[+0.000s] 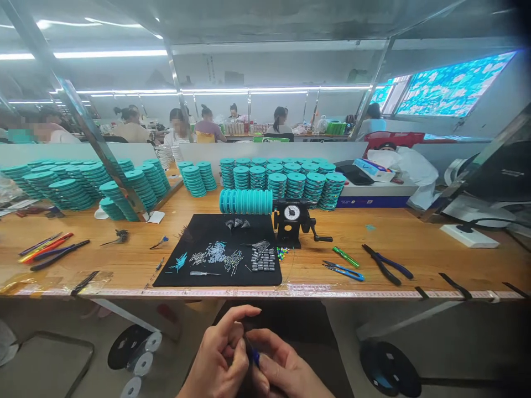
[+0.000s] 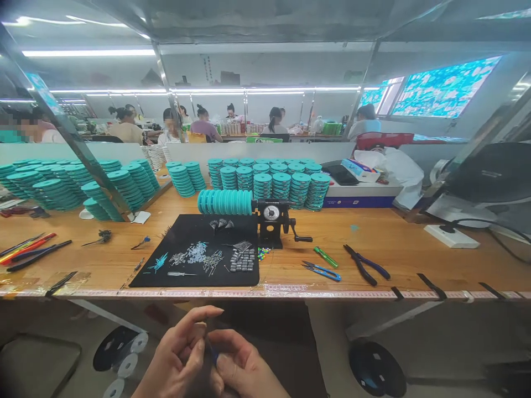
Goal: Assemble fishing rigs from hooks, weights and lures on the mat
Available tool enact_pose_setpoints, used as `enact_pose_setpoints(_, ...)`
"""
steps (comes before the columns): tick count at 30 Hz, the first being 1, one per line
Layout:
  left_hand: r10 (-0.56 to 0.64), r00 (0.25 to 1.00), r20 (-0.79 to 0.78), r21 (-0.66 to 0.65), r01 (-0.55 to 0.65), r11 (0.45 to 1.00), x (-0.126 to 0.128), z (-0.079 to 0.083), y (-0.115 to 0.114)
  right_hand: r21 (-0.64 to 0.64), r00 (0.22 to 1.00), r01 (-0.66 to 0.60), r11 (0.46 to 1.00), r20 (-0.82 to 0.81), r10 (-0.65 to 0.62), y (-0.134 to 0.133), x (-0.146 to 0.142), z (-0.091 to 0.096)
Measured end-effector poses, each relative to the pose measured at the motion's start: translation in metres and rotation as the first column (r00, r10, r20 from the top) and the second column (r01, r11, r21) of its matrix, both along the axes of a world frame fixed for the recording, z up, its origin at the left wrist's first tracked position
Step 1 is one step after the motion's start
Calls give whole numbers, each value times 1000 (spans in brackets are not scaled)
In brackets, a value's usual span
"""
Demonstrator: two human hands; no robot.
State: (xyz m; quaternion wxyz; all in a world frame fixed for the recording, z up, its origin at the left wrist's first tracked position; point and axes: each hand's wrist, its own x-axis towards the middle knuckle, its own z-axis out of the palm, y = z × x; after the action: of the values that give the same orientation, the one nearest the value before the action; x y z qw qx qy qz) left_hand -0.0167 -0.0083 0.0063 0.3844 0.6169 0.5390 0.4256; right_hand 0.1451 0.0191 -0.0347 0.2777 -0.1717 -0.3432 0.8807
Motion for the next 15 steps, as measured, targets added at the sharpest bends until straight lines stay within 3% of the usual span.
enact_pose_setpoints(5, 169, 966, -195, 118, -148, 982, -1, 2, -2, 16, 996, 72, 997, 54, -72, 2, 0, -2)
enact_pose_setpoints(11, 161, 927, -339, 343, -38, 938, 1, 4, -5, -50, 995, 95, 994, 33, -93, 3, -2, -2)
enact_pose_setpoints(13, 157, 923, -350, 404, -2, 915, 5, 2, -6, -81, 974, 226, 971, 42, -223, 7, 4, 2)
enact_pose_setpoints(15, 158, 925, -345, 413, -1, 911, 10, -3, -7, 38, 888, 437, 899, 140, -438, 17, 20, 10)
